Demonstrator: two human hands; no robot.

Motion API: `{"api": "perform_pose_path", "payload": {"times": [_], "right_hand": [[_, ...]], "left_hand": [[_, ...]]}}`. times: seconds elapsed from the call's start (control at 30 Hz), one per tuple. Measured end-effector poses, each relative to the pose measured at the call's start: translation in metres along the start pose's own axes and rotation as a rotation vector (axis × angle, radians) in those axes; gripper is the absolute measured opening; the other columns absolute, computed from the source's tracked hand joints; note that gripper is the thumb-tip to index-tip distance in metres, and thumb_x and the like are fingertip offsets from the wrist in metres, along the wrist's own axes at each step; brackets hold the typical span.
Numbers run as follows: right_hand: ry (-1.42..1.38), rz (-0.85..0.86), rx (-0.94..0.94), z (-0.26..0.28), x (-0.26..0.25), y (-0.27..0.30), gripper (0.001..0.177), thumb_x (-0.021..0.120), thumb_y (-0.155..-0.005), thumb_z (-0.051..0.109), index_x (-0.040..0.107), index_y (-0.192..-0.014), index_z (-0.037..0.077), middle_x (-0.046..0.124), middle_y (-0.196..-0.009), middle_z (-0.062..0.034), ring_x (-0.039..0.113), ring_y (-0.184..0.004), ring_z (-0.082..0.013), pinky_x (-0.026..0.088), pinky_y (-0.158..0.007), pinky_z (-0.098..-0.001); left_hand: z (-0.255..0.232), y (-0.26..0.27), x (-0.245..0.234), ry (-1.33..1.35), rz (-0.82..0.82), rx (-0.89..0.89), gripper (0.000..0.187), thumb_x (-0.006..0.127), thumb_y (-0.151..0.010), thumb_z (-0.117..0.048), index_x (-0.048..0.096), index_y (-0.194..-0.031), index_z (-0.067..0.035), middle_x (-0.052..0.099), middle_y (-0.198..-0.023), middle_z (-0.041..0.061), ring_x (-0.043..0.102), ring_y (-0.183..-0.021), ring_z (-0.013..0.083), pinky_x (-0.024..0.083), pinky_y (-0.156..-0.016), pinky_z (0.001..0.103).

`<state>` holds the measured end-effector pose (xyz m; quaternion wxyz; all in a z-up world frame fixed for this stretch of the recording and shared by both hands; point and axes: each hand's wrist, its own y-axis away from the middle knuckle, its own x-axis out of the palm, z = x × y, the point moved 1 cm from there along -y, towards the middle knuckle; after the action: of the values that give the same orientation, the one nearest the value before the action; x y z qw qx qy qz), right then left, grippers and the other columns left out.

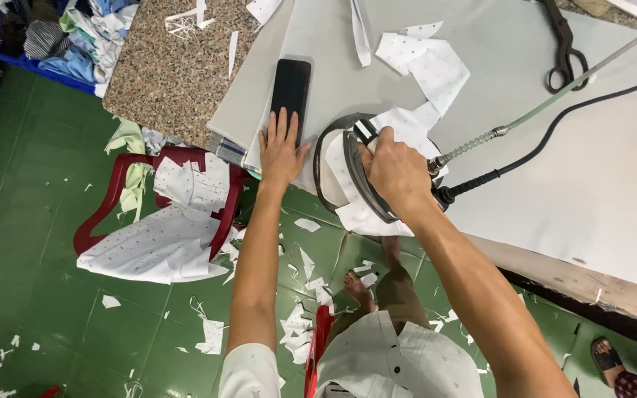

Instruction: The person irons a piece of patterned white fabric on a curved pressing form, then cuts the fabric with scissors. They iron the cut piece on the table and use a ruler and blue marker to draw lines on the fabric.

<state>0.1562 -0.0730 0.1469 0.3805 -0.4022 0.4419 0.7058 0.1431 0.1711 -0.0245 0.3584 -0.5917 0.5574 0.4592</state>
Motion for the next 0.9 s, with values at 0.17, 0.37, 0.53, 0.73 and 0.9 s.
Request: {"api": "perform_pose_path", "payload": {"times": [0.17,0.37,0.53,0.73,0.9], "right_hand": [[0.019,-0.016,0.0,0.0,0.002,-0.013,0.043,0.044,-0.106,0.045,0.051,-0.104,0.002,0.07,-0.08,-0.0277,0.075,-0.075,-0.044,0.062,-0.064,-0.0546],[0.043,-0.054,-0.005,-0.001,0.004,-0.02,0.045,0.045,-0.107,0.046,0.053,-0.104,0.002,0.07,-0.079,-0.0274,0.075,-0.075,-0.0438,0.061,-0.064,-0.0543],[0.015,-0.067,-0.032,-0.001,0.001,-0.018,0.044,0.048,-0.107,0.045,0.053,-0.104,0.001,0.07,-0.08,-0.0283,0.075,-0.077,-0.0434,0.061,-0.066,-0.054],[0.006,-0.101,-0.019,-0.005,0.01,-0.022,0.045,0.049,-0.106,0.046,0.054,-0.105,0.001,0.07,-0.079,-0.0269,0.075,-0.074,-0.0433,0.061,-0.063,-0.0543],[0.002,-0.098,-0.023,-0.005,0.01,-0.021,0.045,0.048,-0.106,0.046,0.053,-0.105,0.001,0.069,-0.078,-0.0263,0.075,-0.075,-0.0437,0.061,-0.064,-0.0557]], "left_hand": [[0.013,0.019,0.02,-0.031,-0.357,0.065,0.055,0.065,-0.101,-0.043,0.052,-0.146,-0.014,0.04,-0.157,0.008,0.031,-0.148,0.0285,0.023,-0.121,0.058],[0.028,0.041,0.026,-0.085,-0.573,-0.065,0.061,0.091,-0.074,-0.039,0.06,-0.12,-0.014,0.05,-0.126,0.008,0.051,-0.115,0.0303,0.048,-0.093,0.05],[0.033,0.073,0.022,0.002,-0.314,-0.23,0.076,0.082,-0.085,-0.034,0.05,-0.152,-0.014,0.049,-0.14,0.019,0.049,-0.121,0.0356,0.042,-0.094,0.047],[-0.016,0.164,-0.02,1.292,-0.236,-0.532,0.068,0.081,-0.09,-0.026,0.053,-0.148,-0.004,0.061,-0.132,0.024,0.058,-0.114,0.03,0.047,-0.096,0.043],[-0.025,0.248,0.029,1.891,-0.123,-0.557,0.078,0.081,-0.073,-0.027,0.049,-0.14,-0.005,0.058,-0.13,0.03,0.064,-0.113,0.0439,0.052,-0.093,0.058]]}}
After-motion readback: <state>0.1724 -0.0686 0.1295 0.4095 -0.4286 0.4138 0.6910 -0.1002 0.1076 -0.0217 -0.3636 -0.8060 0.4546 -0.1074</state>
